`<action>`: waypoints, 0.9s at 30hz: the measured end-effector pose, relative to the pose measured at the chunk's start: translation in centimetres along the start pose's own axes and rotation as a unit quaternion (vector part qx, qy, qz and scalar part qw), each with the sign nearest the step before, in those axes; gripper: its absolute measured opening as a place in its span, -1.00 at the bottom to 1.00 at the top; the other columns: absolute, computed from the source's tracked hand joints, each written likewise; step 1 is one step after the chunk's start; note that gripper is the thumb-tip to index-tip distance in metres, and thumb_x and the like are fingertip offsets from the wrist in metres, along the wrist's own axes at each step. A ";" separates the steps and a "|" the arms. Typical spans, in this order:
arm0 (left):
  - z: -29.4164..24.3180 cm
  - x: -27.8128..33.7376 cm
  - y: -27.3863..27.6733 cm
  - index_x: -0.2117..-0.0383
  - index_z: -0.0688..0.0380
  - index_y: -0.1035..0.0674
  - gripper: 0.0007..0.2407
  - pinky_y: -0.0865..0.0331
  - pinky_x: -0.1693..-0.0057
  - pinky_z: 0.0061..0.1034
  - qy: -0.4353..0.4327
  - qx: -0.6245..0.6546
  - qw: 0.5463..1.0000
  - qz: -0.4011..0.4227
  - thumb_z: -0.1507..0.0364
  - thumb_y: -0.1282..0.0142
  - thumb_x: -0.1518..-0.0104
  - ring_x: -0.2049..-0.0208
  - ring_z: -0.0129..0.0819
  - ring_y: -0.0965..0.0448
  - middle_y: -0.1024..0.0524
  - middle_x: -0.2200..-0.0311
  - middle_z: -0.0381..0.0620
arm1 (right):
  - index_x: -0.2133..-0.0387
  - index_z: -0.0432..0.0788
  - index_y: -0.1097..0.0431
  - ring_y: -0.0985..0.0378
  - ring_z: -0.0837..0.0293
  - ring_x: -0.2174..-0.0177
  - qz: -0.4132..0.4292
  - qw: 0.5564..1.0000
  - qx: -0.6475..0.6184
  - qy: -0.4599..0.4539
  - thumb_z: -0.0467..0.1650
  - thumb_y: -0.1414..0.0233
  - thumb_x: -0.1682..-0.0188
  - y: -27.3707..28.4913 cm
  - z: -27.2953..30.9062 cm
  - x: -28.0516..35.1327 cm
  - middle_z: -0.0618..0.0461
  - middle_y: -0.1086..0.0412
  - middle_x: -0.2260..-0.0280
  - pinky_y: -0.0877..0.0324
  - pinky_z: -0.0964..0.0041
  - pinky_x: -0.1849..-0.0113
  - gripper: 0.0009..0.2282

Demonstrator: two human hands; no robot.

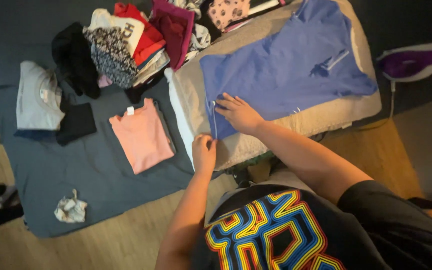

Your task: The person irons a blue t-shirt on a bed using a purple iron, smoothing the fabric on both sides. They then fold the shirt and place it on a pile of other folded clothes.

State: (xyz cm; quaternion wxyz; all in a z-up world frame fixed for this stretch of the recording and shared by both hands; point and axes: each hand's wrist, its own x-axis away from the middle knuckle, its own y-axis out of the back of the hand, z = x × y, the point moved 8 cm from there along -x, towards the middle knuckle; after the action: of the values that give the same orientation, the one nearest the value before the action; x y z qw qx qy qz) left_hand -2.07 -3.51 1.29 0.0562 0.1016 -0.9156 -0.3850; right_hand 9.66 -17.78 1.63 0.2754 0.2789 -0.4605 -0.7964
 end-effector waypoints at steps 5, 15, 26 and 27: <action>-1.1 -0.1 0.9 0.31 0.03 -0.53 -0.91 -0.44 -0.09 -0.13 0.017 -0.085 0.996 0.000 0.45 -0.20 -0.13 0.00 0.02 -0.52 -0.39 0.05 -0.07 | -0.24 0.15 -0.30 0.01 -0.12 -0.37 0.024 0.997 0.059 -0.052 -0.31 -0.15 0.05 2.8 -1.2 5.4 0.04 -0.05 -0.38 -0.16 -0.22 -0.21 -0.49; -16.4 -6.1 -7.2 0.24 -0.12 -0.54 -0.83 -0.37 -0.11 -0.18 -0.258 -0.049 0.964 0.030 0.43 -0.21 -0.05 -0.05 -0.15 -0.52 -0.45 0.06 -0.21 | 0.04 0.11 -0.49 -0.39 0.02 -0.17 -0.159 0.876 0.085 -0.447 -0.34 0.02 -0.07 7.6 -25.8 29.0 0.17 -0.32 -0.18 -0.43 0.04 -0.03 -0.77; -27.9 -8.0 -28.7 0.20 -0.19 -0.58 -0.86 -0.44 -0.11 -0.19 -0.314 -0.086 0.905 0.276 0.32 -0.12 -0.13 -0.02 -0.17 -0.57 -0.43 0.04 -0.29 | 0.11 0.09 -0.38 -0.60 -0.13 0.09 -0.057 0.828 0.014 -0.558 -0.33 -0.17 0.11 13.6 -35.2 32.0 -0.03 -0.44 0.11 -0.52 -0.02 0.09 -0.72; -28.4 -8.1 -29.4 0.20 -0.19 -0.58 -0.86 -0.44 -0.11 -0.19 -0.310 -0.086 0.904 0.281 0.32 -0.12 -0.13 -0.02 -0.17 -0.57 -0.43 0.04 -0.29 | 0.11 0.09 -0.38 -0.60 -0.13 0.09 -0.052 0.826 0.011 -0.561 -0.33 -0.17 0.11 15.0 -34.7 31.8 -0.03 -0.44 0.11 -0.52 -0.02 0.09 -0.72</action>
State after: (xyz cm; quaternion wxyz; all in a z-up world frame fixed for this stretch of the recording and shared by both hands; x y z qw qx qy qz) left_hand 15.18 -41.44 -0.20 -0.1161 -0.2892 -0.8407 -0.4429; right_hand 14.57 -66.37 -5.73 -0.0749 -0.1891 -0.5289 -0.8239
